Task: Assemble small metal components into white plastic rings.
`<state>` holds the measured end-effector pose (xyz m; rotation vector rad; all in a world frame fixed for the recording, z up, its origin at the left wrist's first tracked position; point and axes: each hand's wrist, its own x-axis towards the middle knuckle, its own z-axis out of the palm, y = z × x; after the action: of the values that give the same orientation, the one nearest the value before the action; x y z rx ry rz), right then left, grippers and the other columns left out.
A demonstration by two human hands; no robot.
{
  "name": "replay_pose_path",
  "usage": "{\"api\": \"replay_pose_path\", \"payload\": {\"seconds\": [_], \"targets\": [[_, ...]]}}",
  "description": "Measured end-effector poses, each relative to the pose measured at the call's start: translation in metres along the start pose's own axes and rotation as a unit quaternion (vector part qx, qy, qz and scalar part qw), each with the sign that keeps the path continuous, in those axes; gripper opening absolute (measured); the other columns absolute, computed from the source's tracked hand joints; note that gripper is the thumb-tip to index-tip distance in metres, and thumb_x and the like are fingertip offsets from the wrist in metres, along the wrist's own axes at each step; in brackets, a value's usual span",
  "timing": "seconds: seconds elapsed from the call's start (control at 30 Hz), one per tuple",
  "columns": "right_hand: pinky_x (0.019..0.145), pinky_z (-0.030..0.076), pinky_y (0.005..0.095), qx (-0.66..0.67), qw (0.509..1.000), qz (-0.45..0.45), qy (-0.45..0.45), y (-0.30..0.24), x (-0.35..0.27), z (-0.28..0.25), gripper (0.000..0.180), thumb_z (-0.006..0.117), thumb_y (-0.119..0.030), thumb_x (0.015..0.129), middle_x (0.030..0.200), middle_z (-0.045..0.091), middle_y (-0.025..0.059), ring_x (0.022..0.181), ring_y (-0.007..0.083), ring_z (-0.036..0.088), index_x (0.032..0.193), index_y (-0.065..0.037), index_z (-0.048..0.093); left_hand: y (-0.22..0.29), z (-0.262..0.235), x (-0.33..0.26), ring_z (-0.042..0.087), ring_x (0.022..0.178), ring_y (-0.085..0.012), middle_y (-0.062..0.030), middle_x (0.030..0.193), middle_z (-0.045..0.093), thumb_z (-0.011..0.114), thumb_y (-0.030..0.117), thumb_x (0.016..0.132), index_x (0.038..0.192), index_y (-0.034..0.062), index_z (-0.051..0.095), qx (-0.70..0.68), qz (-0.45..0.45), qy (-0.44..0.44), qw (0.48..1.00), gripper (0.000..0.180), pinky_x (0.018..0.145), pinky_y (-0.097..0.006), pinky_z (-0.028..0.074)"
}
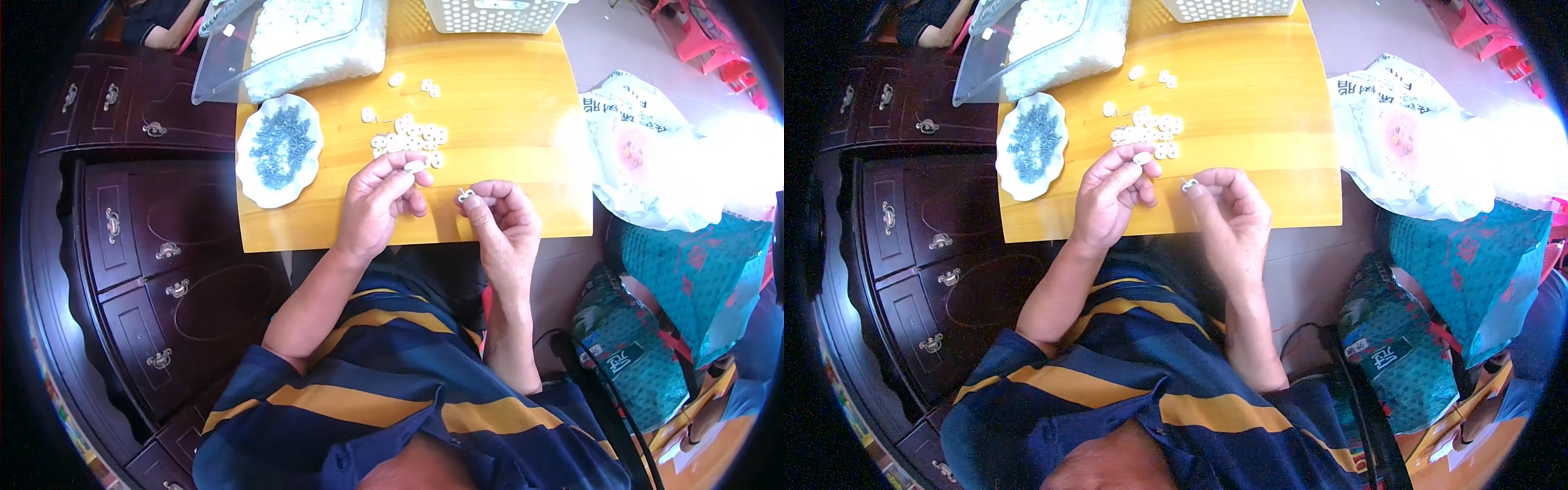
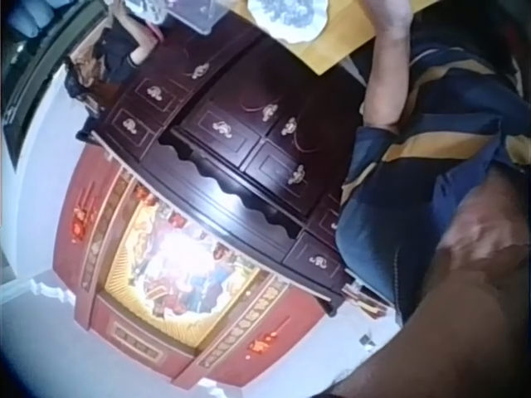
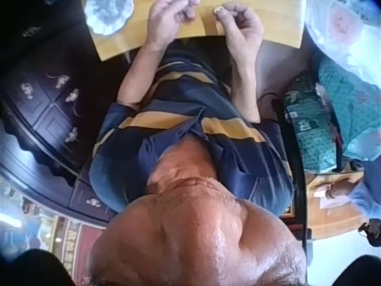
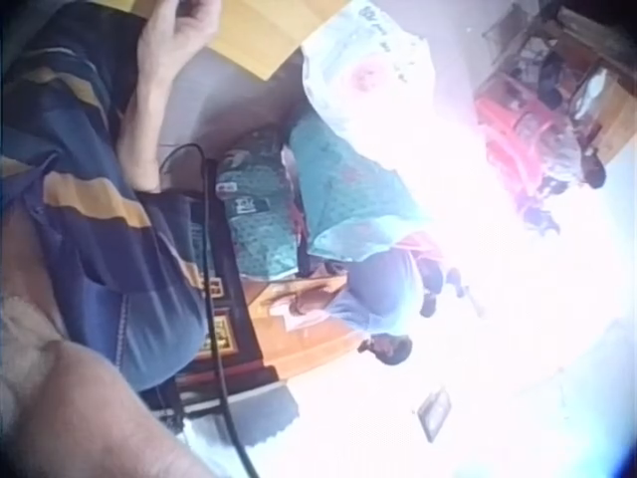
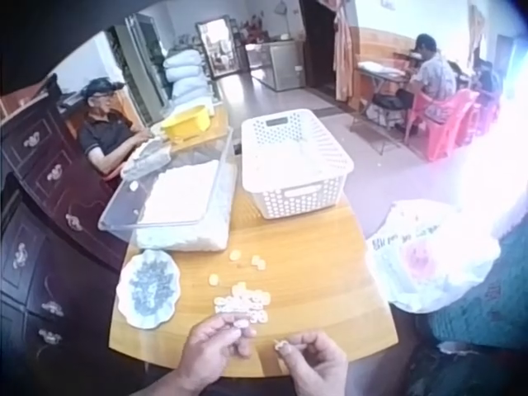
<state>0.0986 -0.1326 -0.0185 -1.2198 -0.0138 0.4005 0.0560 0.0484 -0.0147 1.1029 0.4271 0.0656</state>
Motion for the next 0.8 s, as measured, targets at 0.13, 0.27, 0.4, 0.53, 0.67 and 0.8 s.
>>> {"api": "replay_pose_path", "payload": {"seconds": [0.13, 0.27, 0.4, 0.53, 0.67, 0.8], "targets": [[0.082, 0.053, 0.0233, 0.014, 1.0, 0.002, 0.001, 0.0, 0.0, 0.0, 0.012, 0.067, -0.001, 0.095, 0.093, 0.07, 0.0067, 0.086, 0.011, 0.066, 0.105, 0.002, 0.063, 0.0, -0.003, 0.002, 0.063, 0.071, -0.0125, -0.0092, 0.098, 0.067, 0.05, 0.013, 0.103, 0.125, -0.0021, 0.061, -0.052, -0.03, -0.018, 0.998, 0.028, 0.069, -0.027, 0.055], [0.082, 0.053, 0.0235, 0.003, 1.0, -0.003, 0.003, -0.001, 0.0, 0.001, 0.012, 0.067, -0.001, 0.095, 0.093, 0.07, 0.0067, 0.085, 0.0111, 0.066, 0.105, 0.002, 0.063, 0.0, -0.005, 0.003, 0.064, 0.071, -0.0125, -0.0101, 0.097, 0.068, 0.05, 0.016, 0.105, 0.125, -0.0028, 0.061, -0.099, -0.035, -0.027, 0.994, 0.03, 0.068, -0.029, 0.056], [0.082, 0.053, 0.0236, -0.001, 1.0, 0.003, 0.003, -0.001, 0.0, 0.0, 0.012, 0.068, -0.001, 0.094, 0.092, 0.07, 0.0066, 0.084, 0.0113, 0.066, 0.105, 0.002, 0.063, -0.003, -0.009, 0.003, 0.064, 0.072, -0.0121, -0.0097, 0.098, 0.069, 0.053, 0.017, 0.104, 0.124, -0.0027, 0.062, -0.05, -0.052, -0.018, 0.997, 0.029, 0.07, -0.029, 0.057], [0.081, 0.053, 0.0238, -0.001, 1.0, 0.007, 0.007, -0.001, 0.0, 0.001, 0.013, 0.068, -0.002, 0.094, 0.092, 0.07, 0.0067, 0.084, 0.0115, 0.066, 0.105, 0.002, 0.063, -0.002, -0.004, 0.0, 0.067, 0.079, -0.0123, -0.008, 0.099, 0.07, 0.059, 0.012, 0.101, 0.122, -0.0018, 0.063, -0.013, -0.051, -0.004, 0.999, 0.026, 0.075, -0.029, 0.058], [0.081, 0.054, 0.0238, 0.006, 1.0, -0.007, 0.005, -0.001, 0.001, 0.001, 0.013, 0.068, -0.002, 0.094, 0.092, 0.07, 0.007, 0.085, 0.0115, 0.066, 0.105, 0.002, 0.063, -0.007, 0.001, -0.003, 0.069, 0.084, -0.0134, -0.0078, 0.099, 0.072, 0.062, 0.011, 0.1, 0.121, -0.0007, 0.064, 0.043, -0.032, 0.006, 0.999, 0.025, 0.079, -0.028, 0.058], [0.081, 0.054, 0.0239, -0.004, 1.0, -0.015, 0.003, 0.002, 0.001, -0.001, 0.012, 0.066, -0.002, 0.095, 0.092, 0.07, 0.0078, 0.084, 0.012, 0.067, 0.106, 0.002, 0.063, -0.012, 0.014, -0.013, 0.069, 0.087, -0.0127, -0.0079, 0.1, 0.072, 0.062, 0.009, 0.1, 0.116, -0.0016, 0.065, 0.059, -0.022, -0.029, 0.998, 0.019, 0.08, -0.026, 0.056]]}}
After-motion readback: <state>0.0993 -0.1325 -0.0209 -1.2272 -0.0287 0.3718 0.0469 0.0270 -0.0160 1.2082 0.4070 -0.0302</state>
